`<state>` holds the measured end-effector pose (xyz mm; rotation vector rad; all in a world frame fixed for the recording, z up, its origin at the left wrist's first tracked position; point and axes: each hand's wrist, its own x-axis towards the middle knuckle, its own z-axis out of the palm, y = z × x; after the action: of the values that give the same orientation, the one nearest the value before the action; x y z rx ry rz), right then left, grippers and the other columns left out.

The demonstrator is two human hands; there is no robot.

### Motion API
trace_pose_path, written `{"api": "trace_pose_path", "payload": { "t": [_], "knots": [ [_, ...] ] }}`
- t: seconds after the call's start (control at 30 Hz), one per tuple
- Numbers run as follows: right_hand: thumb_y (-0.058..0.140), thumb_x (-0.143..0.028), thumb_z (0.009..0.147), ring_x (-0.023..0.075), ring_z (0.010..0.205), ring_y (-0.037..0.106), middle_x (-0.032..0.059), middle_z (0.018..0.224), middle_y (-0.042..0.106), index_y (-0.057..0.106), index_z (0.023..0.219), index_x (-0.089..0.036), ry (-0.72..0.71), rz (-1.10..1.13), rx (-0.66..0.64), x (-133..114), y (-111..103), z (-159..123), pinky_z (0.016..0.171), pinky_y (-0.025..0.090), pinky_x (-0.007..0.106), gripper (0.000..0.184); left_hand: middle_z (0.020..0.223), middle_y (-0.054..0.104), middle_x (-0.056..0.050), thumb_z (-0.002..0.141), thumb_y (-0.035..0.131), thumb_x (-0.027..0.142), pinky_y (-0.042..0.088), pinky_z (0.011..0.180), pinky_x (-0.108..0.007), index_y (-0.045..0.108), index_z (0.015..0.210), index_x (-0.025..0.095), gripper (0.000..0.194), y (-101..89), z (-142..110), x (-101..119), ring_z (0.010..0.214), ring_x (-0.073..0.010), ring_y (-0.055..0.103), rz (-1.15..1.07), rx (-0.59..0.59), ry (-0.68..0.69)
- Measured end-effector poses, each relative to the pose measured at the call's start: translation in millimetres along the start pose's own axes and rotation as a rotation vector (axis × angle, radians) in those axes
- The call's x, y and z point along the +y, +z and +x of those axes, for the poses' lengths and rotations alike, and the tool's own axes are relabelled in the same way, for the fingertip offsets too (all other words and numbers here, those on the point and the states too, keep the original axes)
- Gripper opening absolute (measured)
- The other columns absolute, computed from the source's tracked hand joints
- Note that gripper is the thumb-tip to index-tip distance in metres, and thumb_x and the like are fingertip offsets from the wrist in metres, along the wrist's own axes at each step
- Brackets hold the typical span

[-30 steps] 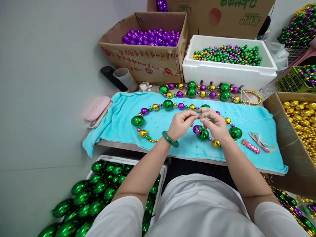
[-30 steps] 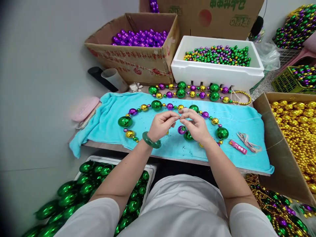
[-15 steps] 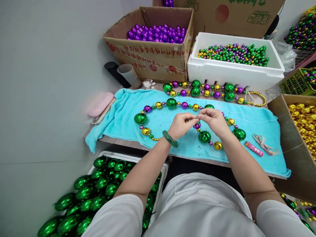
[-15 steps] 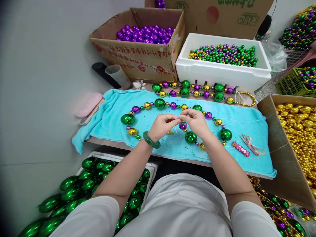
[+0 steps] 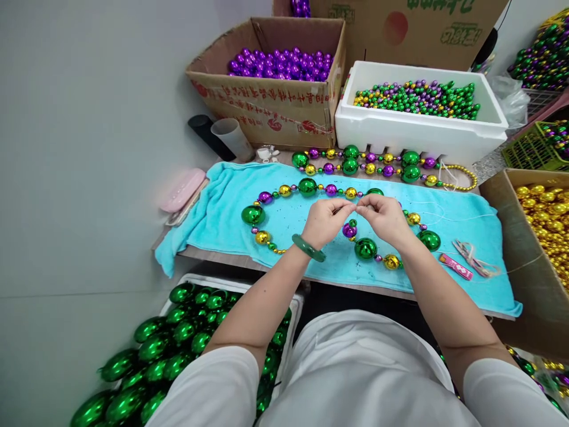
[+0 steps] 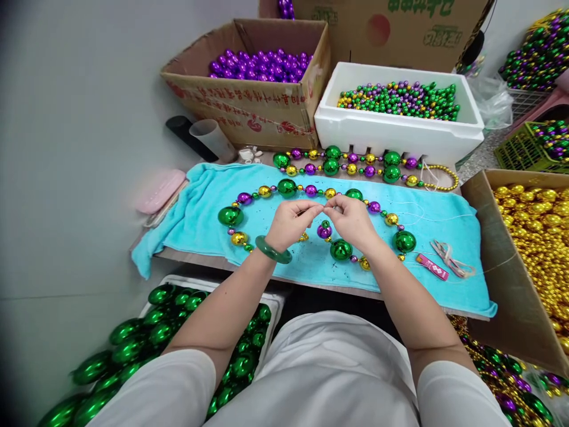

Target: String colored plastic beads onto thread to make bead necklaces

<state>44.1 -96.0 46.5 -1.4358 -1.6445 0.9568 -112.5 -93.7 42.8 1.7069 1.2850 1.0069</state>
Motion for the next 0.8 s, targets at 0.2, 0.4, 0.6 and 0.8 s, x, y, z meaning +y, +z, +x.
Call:
{"api": "trace_pose_path", "payload": {
  "t": [0.2, 0.4, 0.6, 0.8],
  "knots": [
    [0.060, -0.025, 0.077, 0.0089, 0.050, 0.036, -0.0055, 0.053, 0.045, 0.063, 0.078, -0.016, -0.069, -0.059, 0.016, 4, 1, -2, 0.053, 0.029, 0.024, 0.009, 0.060, 0.056, 0.002, 0.085, 0.050, 0.028, 0.034, 0.059, -0.024, 0.063, 0.070, 0.016, 0.023, 0.5, 2, 3, 0.060, -0.0108, 0.049, 0.167, 0.016, 0.065],
    [0.057, -0.027, 0.084, 0.0100, 0.051, 0.043, -0.0049, 0.057, 0.049, 0.062, 0.093, -0.017, -0.288, -0.073, 0.003, 10, 4, -10, 0.056, 0.035, 0.023, 0.014, 0.055, 0.048, 0.004, 0.083, 0.051, 0.026, 0.033, 0.056, -0.023, 0.059, 0.068, 0.016, 0.020, -4.2, 7, 7, 0.055, -0.0094, 0.044, 0.063, 0.063, 0.006],
    [0.052, -0.027, 0.089, 0.0142, 0.062, 0.056, 0.0034, 0.073, 0.064, 0.062, 0.098, -0.016, -0.454, -0.310, 0.231, 18, 30, -17, 0.064, 0.044, 0.026, 0.018, 0.045, 0.040, 0.007, 0.082, 0.051, 0.026, 0.031, 0.046, -0.021, 0.058, 0.070, 0.016, 0.017, -3.7, 7, 11, 0.042, -0.0070, 0.036, -0.197, 0.049, -0.163],
    [0.042, -0.026, 0.095, 0.0148, 0.068, 0.062, 0.0064, 0.079, 0.069, 0.063, 0.100, -0.014, -0.517, -0.521, 0.435, 21, 54, -18, 0.065, 0.043, 0.025, 0.024, 0.043, 0.041, 0.007, 0.080, 0.054, 0.031, 0.030, 0.043, -0.019, 0.056, 0.066, 0.016, 0.020, -3.3, 4, 12, 0.040, -0.0061, 0.036, -0.188, 0.100, -0.163]
  ]
}}
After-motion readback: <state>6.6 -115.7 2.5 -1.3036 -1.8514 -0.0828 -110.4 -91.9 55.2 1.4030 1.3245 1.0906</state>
